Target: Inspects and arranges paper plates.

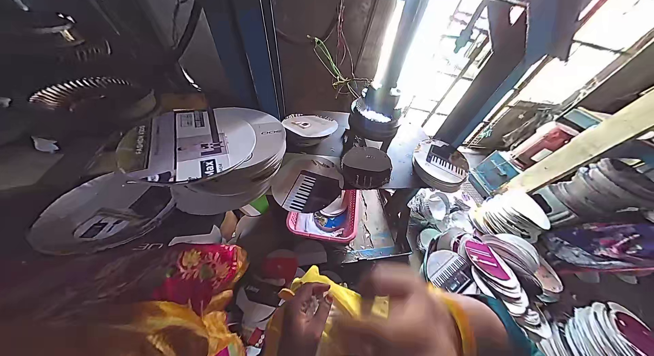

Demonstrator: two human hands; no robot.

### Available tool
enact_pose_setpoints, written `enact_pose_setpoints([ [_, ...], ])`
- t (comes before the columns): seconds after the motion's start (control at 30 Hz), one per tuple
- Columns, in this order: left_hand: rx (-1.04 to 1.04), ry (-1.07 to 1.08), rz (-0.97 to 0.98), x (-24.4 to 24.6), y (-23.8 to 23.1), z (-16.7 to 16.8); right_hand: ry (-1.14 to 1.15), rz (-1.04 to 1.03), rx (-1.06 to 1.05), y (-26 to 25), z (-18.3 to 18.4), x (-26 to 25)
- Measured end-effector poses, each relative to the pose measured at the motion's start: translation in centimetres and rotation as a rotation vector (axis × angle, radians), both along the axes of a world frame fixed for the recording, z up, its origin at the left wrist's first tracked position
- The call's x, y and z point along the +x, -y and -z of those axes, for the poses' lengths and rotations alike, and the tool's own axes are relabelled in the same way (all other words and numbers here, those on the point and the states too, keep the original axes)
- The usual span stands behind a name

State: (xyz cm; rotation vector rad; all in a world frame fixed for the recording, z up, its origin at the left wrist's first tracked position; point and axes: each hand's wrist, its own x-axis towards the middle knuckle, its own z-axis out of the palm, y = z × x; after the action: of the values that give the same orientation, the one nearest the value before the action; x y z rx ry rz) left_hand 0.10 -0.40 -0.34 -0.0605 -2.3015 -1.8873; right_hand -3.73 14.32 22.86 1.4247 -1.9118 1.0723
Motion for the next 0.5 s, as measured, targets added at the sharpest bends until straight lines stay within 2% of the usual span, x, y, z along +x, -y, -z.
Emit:
enact_pose_setpoints([
  [0.07, -0.005, 0.033, 0.029, 0.1, 0.6, -0.9, -0.173, 0.351, 0.040, -2.9, 1.9, -7.5],
  [0.17, -0.037, 0.087, 0.057, 0.0, 1.1, -2.5, -0.001, 0.845, 0.299, -9.4, 2.5, -18.3],
  [0.23, -0.054, 0.099, 0.063, -0.3, 1.2, -2.4, 0.144, 1.080, 0.455, -12.4, 2.5, -23.1],
  [0.33, -0.067, 0.099, 0.077, -0.7, 1.5, -2.0, 0.118, 1.184, 0.548, -14.4, 2.8, -27.4],
  [0.5, -0.111, 0.113, 0.104, -1.2, 1.9, -1.7, 0.167, 1.223, 0.728, -13.8, 2.8, -31.0],
])
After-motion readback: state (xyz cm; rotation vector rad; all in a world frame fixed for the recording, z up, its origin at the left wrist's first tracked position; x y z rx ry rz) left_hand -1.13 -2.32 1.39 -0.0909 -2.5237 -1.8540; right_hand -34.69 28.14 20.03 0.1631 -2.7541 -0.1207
